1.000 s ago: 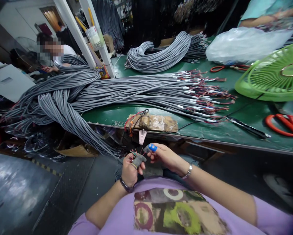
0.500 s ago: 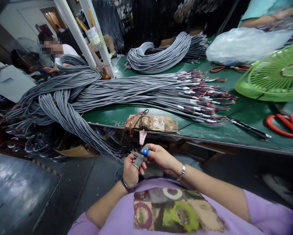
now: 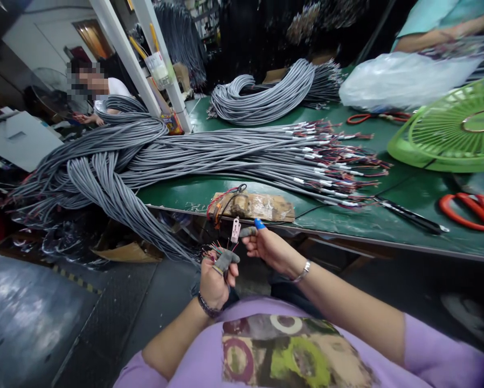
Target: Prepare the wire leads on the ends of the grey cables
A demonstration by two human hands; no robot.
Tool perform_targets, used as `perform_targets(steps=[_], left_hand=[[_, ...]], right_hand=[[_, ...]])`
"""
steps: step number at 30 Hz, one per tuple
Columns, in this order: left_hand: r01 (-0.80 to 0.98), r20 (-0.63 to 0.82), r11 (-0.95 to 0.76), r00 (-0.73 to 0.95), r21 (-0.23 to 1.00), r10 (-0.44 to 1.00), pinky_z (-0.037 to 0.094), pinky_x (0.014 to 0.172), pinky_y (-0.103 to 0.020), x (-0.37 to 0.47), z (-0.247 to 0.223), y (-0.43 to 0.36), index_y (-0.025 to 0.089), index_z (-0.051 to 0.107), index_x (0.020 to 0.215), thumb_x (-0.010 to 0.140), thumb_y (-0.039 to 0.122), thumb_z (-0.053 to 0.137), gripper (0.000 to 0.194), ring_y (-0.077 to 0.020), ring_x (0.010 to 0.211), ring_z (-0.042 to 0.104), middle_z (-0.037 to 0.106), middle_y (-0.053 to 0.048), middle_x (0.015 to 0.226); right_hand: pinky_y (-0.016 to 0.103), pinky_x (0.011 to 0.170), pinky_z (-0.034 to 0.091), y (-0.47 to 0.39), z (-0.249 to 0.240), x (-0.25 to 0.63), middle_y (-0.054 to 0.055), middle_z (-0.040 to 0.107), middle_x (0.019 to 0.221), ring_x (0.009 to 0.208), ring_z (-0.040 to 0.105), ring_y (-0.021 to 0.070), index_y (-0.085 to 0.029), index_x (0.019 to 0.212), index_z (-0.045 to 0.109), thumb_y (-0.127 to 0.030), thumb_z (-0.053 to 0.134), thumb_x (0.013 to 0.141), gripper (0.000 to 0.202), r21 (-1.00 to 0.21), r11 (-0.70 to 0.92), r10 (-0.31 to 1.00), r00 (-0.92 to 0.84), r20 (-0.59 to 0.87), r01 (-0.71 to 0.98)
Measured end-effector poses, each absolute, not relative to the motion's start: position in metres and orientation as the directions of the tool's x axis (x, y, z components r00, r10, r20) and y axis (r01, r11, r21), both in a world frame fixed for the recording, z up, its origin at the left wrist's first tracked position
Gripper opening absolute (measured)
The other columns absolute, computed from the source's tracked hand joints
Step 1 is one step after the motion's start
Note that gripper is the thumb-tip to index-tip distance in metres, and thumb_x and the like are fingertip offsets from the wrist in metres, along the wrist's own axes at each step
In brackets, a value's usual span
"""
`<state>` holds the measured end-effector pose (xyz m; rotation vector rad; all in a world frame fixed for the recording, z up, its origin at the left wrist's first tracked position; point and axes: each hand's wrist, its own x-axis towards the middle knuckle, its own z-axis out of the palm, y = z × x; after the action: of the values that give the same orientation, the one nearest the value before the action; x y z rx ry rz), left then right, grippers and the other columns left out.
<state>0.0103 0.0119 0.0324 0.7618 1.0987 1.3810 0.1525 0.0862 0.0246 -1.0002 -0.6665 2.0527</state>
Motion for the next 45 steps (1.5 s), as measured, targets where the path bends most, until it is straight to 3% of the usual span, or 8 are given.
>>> perform_targets(steps=[6,9,13,19,23,34,40,45], left_hand=[[-0.381,-0.156,0.103,-0.111,0.919,0.982,0.018,0.031,-0.016,0.019,0.034,0.017,0.013,0.064,0.063,0.073,0.046,0.066,0.035,-0.0025,0.028,0.036,0.056,0.001,0.045],[-0.371,-0.155,0.097,-0.128,0.924,0.98,0.018,0.031,-0.017,0.02,0.035,0.017,0.012,0.064,0.064,0.073,0.046,0.066,0.035,-0.0027,0.028,0.037,0.056,0.001,0.045],[-0.344,-0.159,0.101,-0.144,0.933,0.977,0.019,0.032,-0.017,0.021,0.035,0.017,0.012,0.065,0.065,0.073,0.049,0.066,0.037,-0.0031,0.029,0.038,0.057,0.001,0.046],[-0.355,-0.176,0.112,-0.152,0.928,0.972,0.019,0.031,-0.017,0.023,0.031,0.019,0.013,0.063,0.064,0.071,0.049,0.066,0.037,-0.0033,0.029,0.038,0.057,0.001,0.046],[-0.342,-0.198,0.136,-0.153,0.93,0.968,0.018,0.031,-0.017,0.024,0.029,0.021,0.013,0.062,0.063,0.07,0.05,0.066,0.038,-0.0034,0.029,0.037,0.057,0.0,0.045],[-0.318,-0.183,0.133,-0.134,0.939,0.974,0.018,0.031,-0.017,0.019,0.026,0.009,0.013,0.061,0.065,0.072,0.05,0.066,0.038,-0.0032,0.028,0.036,0.057,0.001,0.045],[-0.332,-0.136,0.062,-0.203,0.941,0.97,0.021,0.032,-0.017,0.016,0.031,0.007,0.013,0.064,0.066,0.073,0.05,0.065,0.038,-0.003,0.029,0.037,0.058,0.001,0.046],[-0.346,-0.132,0.046,-0.23,0.937,0.964,0.021,0.032,-0.016,0.017,0.033,0.014,0.013,0.063,0.062,0.072,0.049,0.066,0.037,-0.003,0.029,0.038,0.058,0.0,0.045]], right_hand=[[0.02,0.05,0.043,0.1,0.037,0.142,0.002,0.06,0.07,0.054,0.049,0.0081,-0.015,0.082,0.063,-0.051,0.066,0.074,0.036,-0.721,-0.604,0.716,-0.63,-0.301,-0.341],[0.019,0.045,0.034,0.097,0.033,0.136,-0.002,0.054,0.059,0.047,0.039,0.0061,-0.015,0.07,0.059,-0.053,0.072,0.066,0.04,-0.841,-0.419,0.834,-0.511,-0.207,-0.342],[0.022,0.047,0.034,0.094,0.024,0.131,-0.001,0.053,0.054,0.048,0.04,0.0085,-0.016,0.063,0.058,-0.066,0.057,0.072,0.05,-0.955,-0.184,0.954,-0.276,-0.116,-0.234],[0.024,0.052,0.044,0.096,0.019,0.122,0.004,0.062,0.068,0.057,0.051,0.0124,-0.017,0.077,0.064,-0.063,0.057,0.076,0.046,-0.716,-0.49,0.851,-0.451,-0.269,-0.498],[0.024,0.05,0.045,0.097,0.023,0.116,0.005,0.063,0.068,0.055,0.051,0.0129,-0.018,0.075,0.063,-0.058,0.06,0.077,0.04,-0.645,-0.505,0.86,-0.4,-0.317,-0.573],[0.024,0.055,0.046,0.092,0.027,0.127,0.004,0.061,0.073,0.06,0.053,0.0125,-0.018,0.086,0.062,-0.063,0.044,0.083,0.049,-0.585,-0.625,0.763,-0.565,-0.314,-0.518],[0.022,0.056,0.044,0.092,0.033,0.127,0.0,0.058,0.067,0.058,0.05,0.0097,-0.017,0.079,0.061,-0.044,0.063,0.079,0.027,-0.64,-0.578,0.791,-0.541,-0.285,-0.507],[0.023,0.055,0.042,0.089,0.029,0.124,-0.001,0.055,0.064,0.055,0.047,0.0091,-0.017,0.074,0.06,-0.047,0.068,0.073,0.031,-0.697,-0.506,0.844,-0.459,-0.278,-0.508]])
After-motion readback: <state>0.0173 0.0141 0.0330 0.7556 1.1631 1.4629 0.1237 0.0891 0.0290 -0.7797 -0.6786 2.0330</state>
